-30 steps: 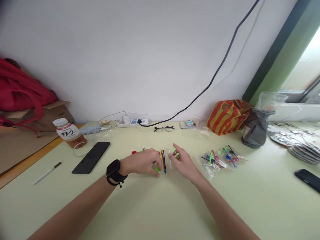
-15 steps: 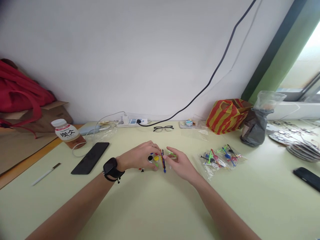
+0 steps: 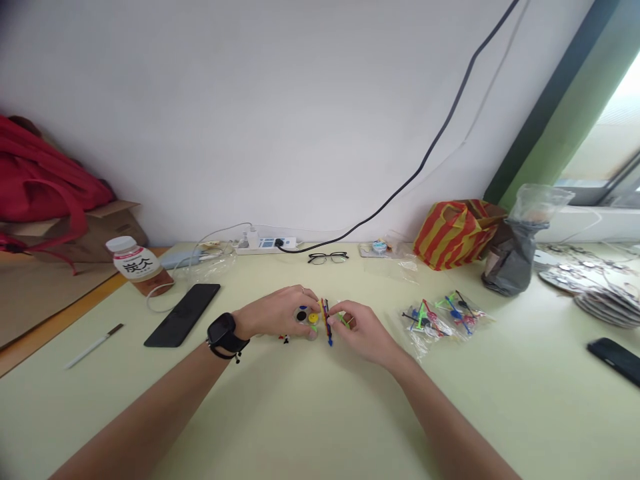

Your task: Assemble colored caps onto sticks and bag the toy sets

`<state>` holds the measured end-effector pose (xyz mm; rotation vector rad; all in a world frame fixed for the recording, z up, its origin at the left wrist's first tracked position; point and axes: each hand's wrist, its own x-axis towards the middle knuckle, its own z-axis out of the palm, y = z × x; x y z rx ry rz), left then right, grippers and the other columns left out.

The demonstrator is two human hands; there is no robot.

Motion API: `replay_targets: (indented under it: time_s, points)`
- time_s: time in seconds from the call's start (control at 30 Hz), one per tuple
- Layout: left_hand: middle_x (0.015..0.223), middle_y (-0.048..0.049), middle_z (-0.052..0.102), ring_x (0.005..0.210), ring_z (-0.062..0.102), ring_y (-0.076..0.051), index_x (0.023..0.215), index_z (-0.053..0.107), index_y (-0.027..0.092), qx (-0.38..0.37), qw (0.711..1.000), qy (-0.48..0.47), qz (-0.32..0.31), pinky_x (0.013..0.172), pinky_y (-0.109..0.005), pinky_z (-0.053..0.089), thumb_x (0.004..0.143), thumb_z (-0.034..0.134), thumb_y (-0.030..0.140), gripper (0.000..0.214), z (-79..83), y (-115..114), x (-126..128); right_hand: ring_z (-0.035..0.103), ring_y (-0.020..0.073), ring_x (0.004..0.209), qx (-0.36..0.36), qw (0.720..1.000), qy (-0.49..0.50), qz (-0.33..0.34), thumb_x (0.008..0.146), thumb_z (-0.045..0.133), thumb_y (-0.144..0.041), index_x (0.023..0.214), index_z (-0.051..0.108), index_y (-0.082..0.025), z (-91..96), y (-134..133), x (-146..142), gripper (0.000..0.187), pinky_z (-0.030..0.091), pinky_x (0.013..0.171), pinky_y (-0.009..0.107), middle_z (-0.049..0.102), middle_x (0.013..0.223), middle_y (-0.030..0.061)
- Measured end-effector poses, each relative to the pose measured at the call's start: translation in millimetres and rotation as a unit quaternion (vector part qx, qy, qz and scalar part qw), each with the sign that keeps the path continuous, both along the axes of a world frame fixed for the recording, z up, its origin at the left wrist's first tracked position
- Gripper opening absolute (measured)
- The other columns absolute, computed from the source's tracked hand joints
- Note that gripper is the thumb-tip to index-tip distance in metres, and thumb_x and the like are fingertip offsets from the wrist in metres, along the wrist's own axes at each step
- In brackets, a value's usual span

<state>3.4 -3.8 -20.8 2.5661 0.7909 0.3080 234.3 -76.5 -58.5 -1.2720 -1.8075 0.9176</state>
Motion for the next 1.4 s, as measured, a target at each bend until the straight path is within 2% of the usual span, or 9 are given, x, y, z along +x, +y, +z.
replay_targets:
  time_s: [0.17, 0.43, 0.63, 0.77, 0.87, 1.0, 1.1, 1.23, 1.4]
  points:
    - [0.104, -0.0057, 0.073, 0.102, 0.065, -0.028, 0.104, 0.078, 0.027, -0.007, 1.0, 0.023, 0.008, 0.082, -0.032, 0.047, 0.076, 0.081, 0.045, 0.034, 1.4, -0.3, -1.2, 0.064, 0.0215, 0.083, 0.042, 0.998, -0.015, 0.052, 0.091, 0.063, -0.034, 0.102, 0.075, -0.027, -7.7, 1.0, 1.1, 0.018, 0.05, 0.075, 0.036, 0.073, 0.099, 0.0051]
    - [0.105, -0.006, 0.073, 0.102, 0.065, -0.028, 0.107, 0.074, 0.025, 0.0, 0.999, 0.048, 0.013, 0.082, -0.033, 0.047, 0.078, 0.08, 0.047, 0.037, 5.3, 0.3, -1.7, 0.063, 0.0214, 0.071, 0.043, 0.995, -0.053, -0.079, 0.089, 0.061, -0.032, 0.092, 0.07, -0.023, -22.8, 9.4, 8.4, 0.013, 0.049, 0.066, 0.036, 0.071, 0.086, 0.0055]
    - [0.121, -0.0104, 0.071, 0.116, 0.059, -0.034, 0.124, 0.068, 0.024, 0.092, 0.996, -0.003, 0.003, 0.099, -0.044, 0.043, 0.073, 0.082, 0.06, 0.064, -12.5, -13.1, 16.5, 0.068, 0.0239, 0.077, 0.018, 0.999, -0.024, -0.045, 0.088, 0.058, -0.027, 0.094, 0.071, -0.023, -27.0, 9.0, 4.8, 0.015, 0.053, 0.071, 0.038, 0.073, 0.086, 0.0062]
    - [0.111, -0.0117, 0.074, 0.113, 0.06, -0.036, 0.118, 0.068, 0.022, 0.123, 0.992, 0.004, 0.023, 0.098, -0.047, 0.043, 0.074, 0.082, 0.058, 0.059, -23.1, -19.3, 24.6, 0.069, 0.0243, 0.083, 0.012, 1.0, 0.006, -0.023, 0.09, 0.056, -0.027, 0.098, 0.071, -0.021, -26.0, 7.7, -0.3, 0.017, 0.056, 0.076, 0.038, 0.075, 0.093, 0.0073]
    - [0.113, -0.0112, 0.073, 0.115, 0.059, -0.035, 0.119, 0.068, 0.022, 0.108, 0.993, 0.021, 0.039, 0.098, -0.046, 0.044, 0.077, 0.08, 0.056, 0.055, -19.3, -17.0, 22.2, 0.071, 0.0245, 0.092, -0.009, 0.999, 0.036, 0.001, 0.09, 0.057, -0.027, 0.102, 0.07, -0.02, -24.4, 6.4, -4.5, 0.019, 0.058, 0.083, 0.039, 0.075, 0.1, 0.008]
    - [0.129, -0.0078, 0.069, 0.126, 0.055, -0.033, 0.131, 0.064, 0.027, 0.052, 0.998, 0.014, 0.011, 0.103, -0.041, 0.043, 0.078, 0.078, 0.06, 0.063, -1.3, -5.5, 5.2, 0.071, 0.0229, 0.099, -0.028, 0.997, 0.067, 0.025, 0.09, 0.058, -0.025, 0.108, 0.069, -0.019, -25.4, 5.0, -9.7, 0.022, 0.058, 0.091, 0.038, 0.074, 0.107, 0.0082]
    - [0.139, -0.0087, 0.063, 0.129, 0.055, -0.033, 0.143, 0.057, 0.027, 0.013, 0.998, 0.042, 0.049, 0.105, -0.039, 0.043, 0.079, 0.073, 0.067, 0.077, 13.8, 8.9, -19.9, 0.071, 0.0221, 0.098, -0.026, 0.997, 0.066, 0.021, 0.091, 0.06, -0.026, 0.11, 0.068, -0.018, -30.2, 5.0, -12.3, 0.022, 0.059, 0.092, 0.038, 0.073, 0.107, 0.0083]
    - [0.124, -0.0092, 0.067, 0.113, 0.063, -0.031, 0.138, 0.06, 0.025, -0.054, 0.98, 0.15, 0.118, 0.088, -0.034, 0.049, 0.065, 0.081, 0.067, 0.087, 25.0, 27.9, -55.5, 0.071, 0.0231, 0.101, 0.007, 0.999, 0.036, -0.004, 0.092, 0.06, -0.026, 0.116, 0.068, -0.02, -36.4, 4.5, -13.9, 0.026, 0.06, 0.091, 0.039, 0.072, 0.112, 0.0093]
    - [0.113, -0.006, 0.069, 0.097, 0.067, -0.027, 0.138, 0.061, 0.026, -0.106, 0.965, 0.203, 0.129, 0.076, -0.03, 0.048, 0.056, 0.086, 0.059, 0.092, 23.9, 36.6, -73.2, 0.062, 0.0281, 0.126, 0.081, 0.995, -0.062, -0.004, 0.095, 0.058, -0.026, 0.131, 0.069, -0.023, -36.8, 1.9, -13.9, 0.038, 0.05, 0.11, 0.047, 0.065, 0.136, 0.0119]
